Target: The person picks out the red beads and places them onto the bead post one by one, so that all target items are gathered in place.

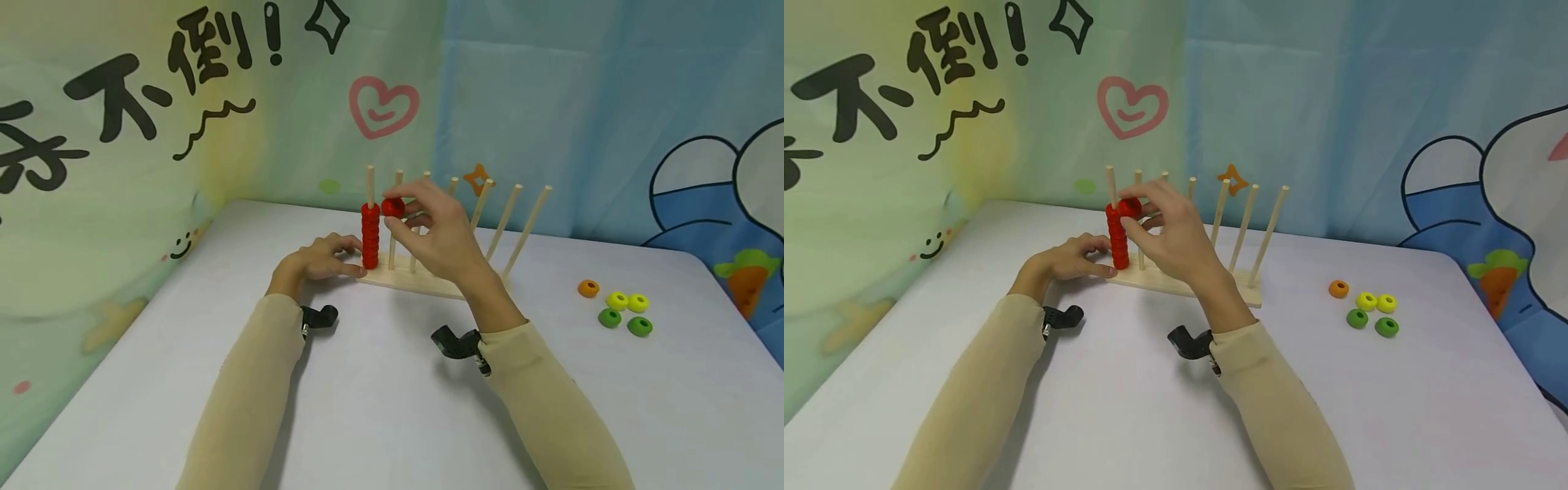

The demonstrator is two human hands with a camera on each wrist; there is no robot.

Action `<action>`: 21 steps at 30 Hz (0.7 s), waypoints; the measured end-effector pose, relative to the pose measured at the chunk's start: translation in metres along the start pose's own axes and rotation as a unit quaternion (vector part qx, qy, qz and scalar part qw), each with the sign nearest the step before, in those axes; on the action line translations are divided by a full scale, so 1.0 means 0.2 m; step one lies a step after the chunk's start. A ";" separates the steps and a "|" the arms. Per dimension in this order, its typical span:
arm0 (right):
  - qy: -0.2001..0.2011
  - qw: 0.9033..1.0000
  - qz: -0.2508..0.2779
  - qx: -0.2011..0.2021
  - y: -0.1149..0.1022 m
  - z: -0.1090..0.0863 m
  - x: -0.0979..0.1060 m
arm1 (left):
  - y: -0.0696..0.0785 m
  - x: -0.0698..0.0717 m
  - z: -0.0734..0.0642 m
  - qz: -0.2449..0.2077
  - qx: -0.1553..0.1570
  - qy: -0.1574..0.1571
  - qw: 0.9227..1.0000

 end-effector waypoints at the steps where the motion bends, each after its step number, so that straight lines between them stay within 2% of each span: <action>1: 0.007 1.000 0.000 0.004 0.02 0.01 -0.01 | 0.00 0.00 0.01 0.000 -0.001 -0.002 1.000; 8: 0.054 0.999 -0.004 0.003 0.13 0.08 -0.06 | 0.01 0.00 0.01 0.006 0.001 -0.006 1.000; 14: 0.086 0.996 -0.010 -0.031 0.14 0.14 -0.09 | 0.01 0.01 0.00 0.014 0.004 -0.011 1.000; 18: 0.092 0.994 -0.041 -0.046 0.13 0.16 -0.12 | 0.01 0.01 0.00 0.010 -0.001 -0.014 1.000; 21: 0.091 0.994 -0.045 -0.049 0.12 0.16 -0.13 | 0.01 0.00 0.00 0.005 -0.006 -0.013 1.000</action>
Point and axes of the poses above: each hand's wrist, its own z-axis towards the middle knuckle, its own x-axis out of the back of the hand, y = z × x, the point moved 5 cm from there along z, towards the middle knuckle, and after that the axes turned 6 degrees about -z, right-handed, at the moved point
